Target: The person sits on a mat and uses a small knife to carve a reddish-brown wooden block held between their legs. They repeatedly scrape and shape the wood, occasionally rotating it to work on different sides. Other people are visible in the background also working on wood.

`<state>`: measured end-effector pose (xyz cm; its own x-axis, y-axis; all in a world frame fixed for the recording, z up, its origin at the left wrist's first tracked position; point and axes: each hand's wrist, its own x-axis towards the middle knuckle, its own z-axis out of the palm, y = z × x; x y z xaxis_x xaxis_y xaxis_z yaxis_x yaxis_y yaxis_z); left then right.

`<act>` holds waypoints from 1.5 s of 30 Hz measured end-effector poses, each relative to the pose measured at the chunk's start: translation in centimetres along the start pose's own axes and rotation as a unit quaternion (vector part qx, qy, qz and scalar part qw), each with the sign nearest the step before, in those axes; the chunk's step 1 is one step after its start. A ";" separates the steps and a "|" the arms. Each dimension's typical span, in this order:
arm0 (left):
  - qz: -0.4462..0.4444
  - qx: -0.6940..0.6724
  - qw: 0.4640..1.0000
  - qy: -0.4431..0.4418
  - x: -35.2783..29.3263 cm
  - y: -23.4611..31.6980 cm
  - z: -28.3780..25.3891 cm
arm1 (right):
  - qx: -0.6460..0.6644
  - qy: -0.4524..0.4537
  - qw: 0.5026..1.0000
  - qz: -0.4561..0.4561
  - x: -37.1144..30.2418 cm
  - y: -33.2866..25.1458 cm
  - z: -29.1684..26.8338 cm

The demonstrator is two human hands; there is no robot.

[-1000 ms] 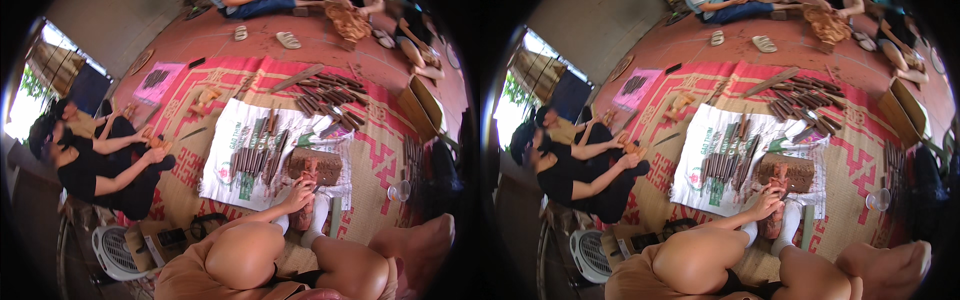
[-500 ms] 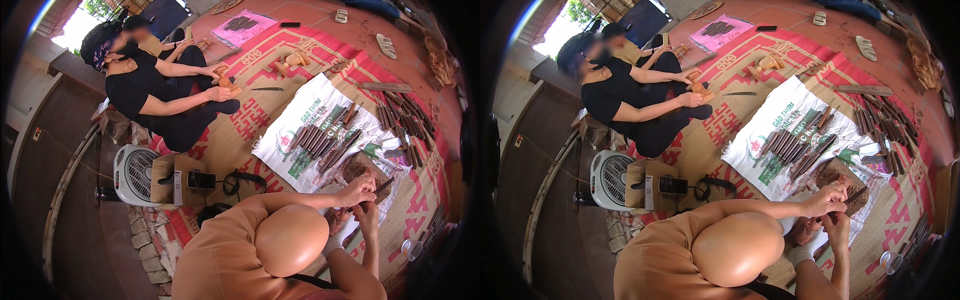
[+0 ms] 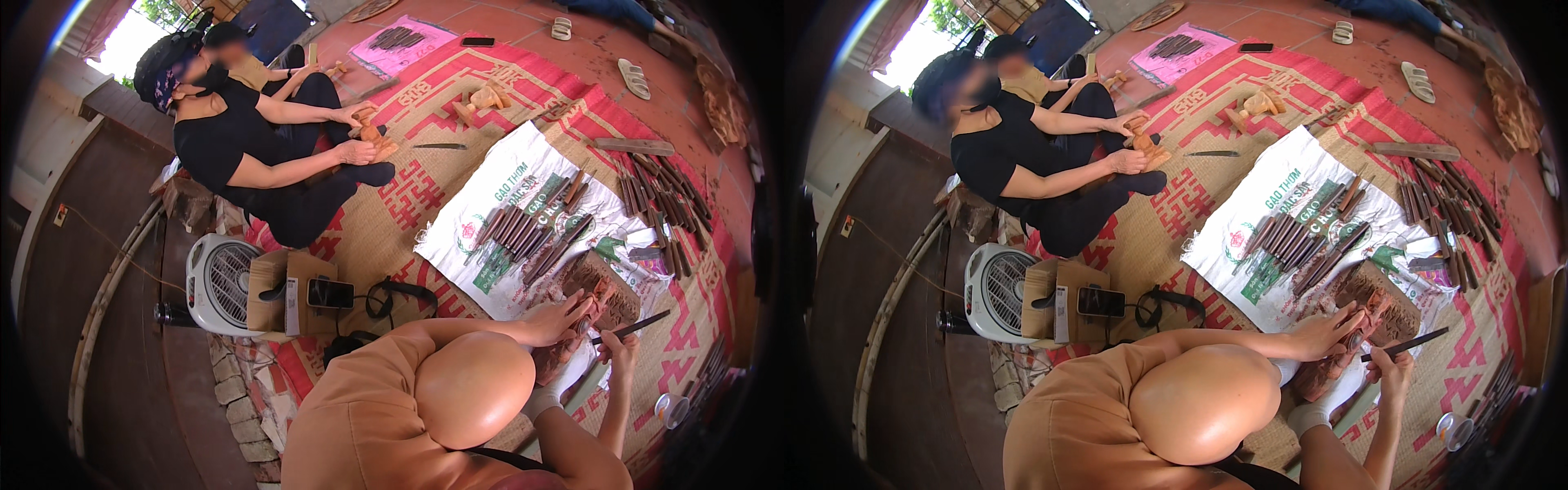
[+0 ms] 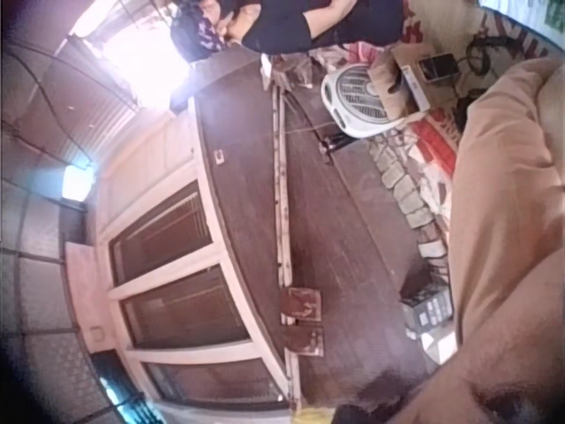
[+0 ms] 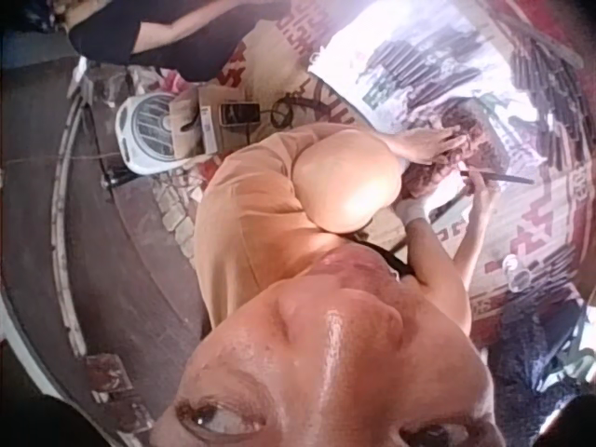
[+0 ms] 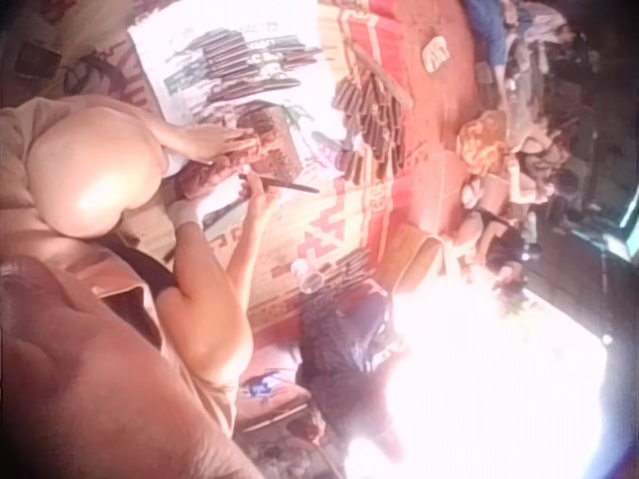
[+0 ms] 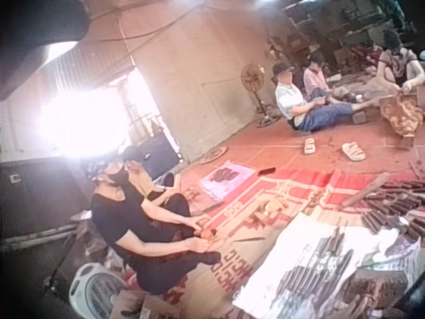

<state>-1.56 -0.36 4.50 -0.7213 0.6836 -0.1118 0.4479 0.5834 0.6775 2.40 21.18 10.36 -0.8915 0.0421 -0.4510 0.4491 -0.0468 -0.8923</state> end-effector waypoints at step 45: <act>0.012 -0.122 0.992 -0.008 -1.2 -2.2 4.5 | -0.073 0.053 0.994 -0.061 3.3 -0.7 -4.1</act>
<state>0.70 -0.47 -0.08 -0.7030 0.7037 -0.1028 0.3220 0.4439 0.8362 -0.62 25.44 9.45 -0.9322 0.1433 -0.3323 0.3487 0.1094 -0.9308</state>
